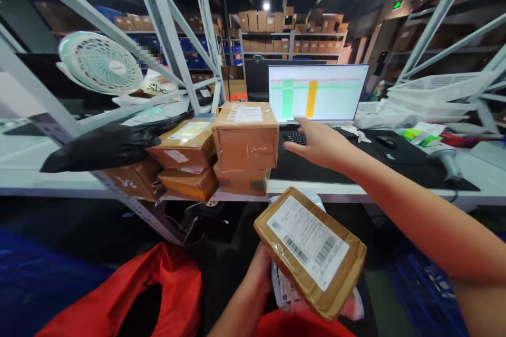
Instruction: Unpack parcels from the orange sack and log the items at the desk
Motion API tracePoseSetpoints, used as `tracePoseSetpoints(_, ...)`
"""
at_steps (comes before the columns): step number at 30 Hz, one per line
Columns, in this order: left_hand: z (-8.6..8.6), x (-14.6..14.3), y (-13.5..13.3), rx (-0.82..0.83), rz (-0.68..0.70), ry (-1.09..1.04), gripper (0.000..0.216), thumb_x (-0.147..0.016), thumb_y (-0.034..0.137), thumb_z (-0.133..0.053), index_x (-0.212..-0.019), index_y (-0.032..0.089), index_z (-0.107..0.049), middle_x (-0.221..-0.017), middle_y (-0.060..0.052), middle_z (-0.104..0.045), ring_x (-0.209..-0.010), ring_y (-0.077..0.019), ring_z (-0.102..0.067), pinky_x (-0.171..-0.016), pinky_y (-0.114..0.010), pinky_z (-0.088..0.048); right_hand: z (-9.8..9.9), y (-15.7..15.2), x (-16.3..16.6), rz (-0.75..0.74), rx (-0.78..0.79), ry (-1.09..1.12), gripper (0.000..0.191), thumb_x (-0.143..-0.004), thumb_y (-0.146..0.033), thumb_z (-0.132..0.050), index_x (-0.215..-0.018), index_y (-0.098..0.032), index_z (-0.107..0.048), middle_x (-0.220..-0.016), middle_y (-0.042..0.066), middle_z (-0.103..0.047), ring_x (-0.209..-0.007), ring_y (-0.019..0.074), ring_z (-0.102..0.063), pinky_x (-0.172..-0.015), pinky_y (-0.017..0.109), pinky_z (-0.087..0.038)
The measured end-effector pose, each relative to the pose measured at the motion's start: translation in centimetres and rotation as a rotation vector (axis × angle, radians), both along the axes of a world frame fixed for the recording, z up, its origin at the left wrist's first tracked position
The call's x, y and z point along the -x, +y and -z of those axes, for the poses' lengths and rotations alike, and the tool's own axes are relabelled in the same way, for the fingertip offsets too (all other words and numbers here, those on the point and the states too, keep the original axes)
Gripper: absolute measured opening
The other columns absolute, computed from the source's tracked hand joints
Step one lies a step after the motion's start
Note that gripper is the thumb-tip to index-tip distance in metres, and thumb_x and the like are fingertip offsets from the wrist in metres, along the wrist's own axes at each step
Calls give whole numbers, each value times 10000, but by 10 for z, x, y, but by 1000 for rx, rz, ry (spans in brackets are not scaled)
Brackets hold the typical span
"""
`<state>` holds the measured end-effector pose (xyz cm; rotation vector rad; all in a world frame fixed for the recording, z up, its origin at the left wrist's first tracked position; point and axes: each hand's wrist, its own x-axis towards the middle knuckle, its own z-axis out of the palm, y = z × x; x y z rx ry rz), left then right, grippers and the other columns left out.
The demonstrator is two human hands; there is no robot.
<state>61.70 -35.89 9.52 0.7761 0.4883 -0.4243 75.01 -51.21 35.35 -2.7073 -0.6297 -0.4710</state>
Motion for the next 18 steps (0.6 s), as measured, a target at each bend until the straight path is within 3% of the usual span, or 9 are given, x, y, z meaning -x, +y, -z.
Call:
tracePoseSetpoints(3,-22,-26,-18,-23,-7,-55,323,-710,407,-774,-903,154,-717,-707,-81,-746,-788,-305,-733,-822,-427,-559,29,-85,40,-40,-144,439,726,-821,-727,-581,-1328,-209,-618,-1156,122,-707,-1006,323,-669,-912,471,-538)
tracePoseSetpoints(5,-38,-46,-34,-16,-30,-107,287,-717,379,-759,-889,155,-707,-710,-61,-745,-727,-261,-719,-806,-391,-558,53,-127,64,-204,-303,762,717,-852,-700,-573,-1384,-220,-585,-1266,103,-673,-1151,317,-629,-989,441,-521)
tracePoseSetpoints(7,-53,-67,-51,5,-41,-157,280,-745,379,-733,-901,148,-704,-774,-63,-761,-715,-231,-708,-803,-362,-554,72,-153,77,-257,-478,911,682,-877,-639,-596,-1428,-241,-547,-1389,78,-605,-1281,301,-556,-1072,417,-477)
tracePoseSetpoints(13,-77,-120,-90,8,6,-188,304,-778,331,-728,-961,90,-717,-879,-129,-777,-777,-255,-732,-811,-359,-562,94,-190,59,-45,-861,939,743,-829,-591,-656,-1477,-269,-489,-1316,83,-656,-1186,321,-621,-986,464,-535)
tracePoseSetpoints(18,-80,-152,-94,-27,-12,-140,347,-863,371,-673,-1038,73,-708,-893,-156,-782,-795,-277,-755,-858,-391,-571,103,-233,17,37,-1192,974,625,-853,-588,-561,-1367,-233,-584,-1186,106,-720,-1015,316,-692,-817,431,-582)
